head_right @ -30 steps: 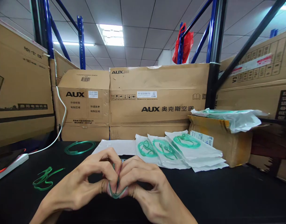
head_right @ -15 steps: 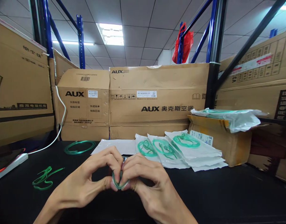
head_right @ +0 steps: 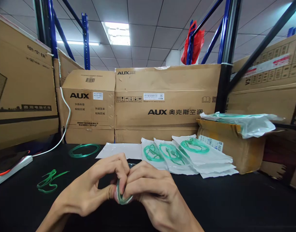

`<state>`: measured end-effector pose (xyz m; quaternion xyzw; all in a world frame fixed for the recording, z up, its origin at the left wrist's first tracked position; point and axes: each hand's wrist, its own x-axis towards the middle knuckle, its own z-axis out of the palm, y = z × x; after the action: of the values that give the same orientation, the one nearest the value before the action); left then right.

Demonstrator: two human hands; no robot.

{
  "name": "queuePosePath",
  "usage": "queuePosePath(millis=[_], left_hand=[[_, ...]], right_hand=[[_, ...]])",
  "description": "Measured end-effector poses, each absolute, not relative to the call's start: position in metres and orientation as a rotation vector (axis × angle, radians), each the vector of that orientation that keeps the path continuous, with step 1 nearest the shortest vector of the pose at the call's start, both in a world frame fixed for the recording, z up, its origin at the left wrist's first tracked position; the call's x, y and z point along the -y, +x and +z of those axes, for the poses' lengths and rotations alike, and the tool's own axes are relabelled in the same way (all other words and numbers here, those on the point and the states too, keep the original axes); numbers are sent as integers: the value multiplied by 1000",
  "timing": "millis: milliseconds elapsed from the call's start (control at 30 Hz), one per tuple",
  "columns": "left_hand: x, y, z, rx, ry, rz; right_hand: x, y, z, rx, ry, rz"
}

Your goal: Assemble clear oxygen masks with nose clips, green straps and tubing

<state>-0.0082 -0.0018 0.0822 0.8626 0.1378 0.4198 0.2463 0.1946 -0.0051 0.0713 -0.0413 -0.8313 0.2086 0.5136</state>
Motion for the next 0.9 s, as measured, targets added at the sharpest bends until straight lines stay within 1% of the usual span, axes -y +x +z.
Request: queuePosePath(millis=[200,400,533,700,900], left_hand=[[0,-9,82,-353,2335,1188],[2,-12,82,-356,2421,1243],[4,-11,83,-389,2415,1231],[2,-4,77,-410,2345,1183],[1,-5,75,-450,2283,1169]], right_hand=[[5,192,68,1912,-136,600],[13,189,68,1888,-310,727],[15,191,72,1915,-328,663],[13,194,77,1961,-215,490],[11,195,74,1990,-176,536]])
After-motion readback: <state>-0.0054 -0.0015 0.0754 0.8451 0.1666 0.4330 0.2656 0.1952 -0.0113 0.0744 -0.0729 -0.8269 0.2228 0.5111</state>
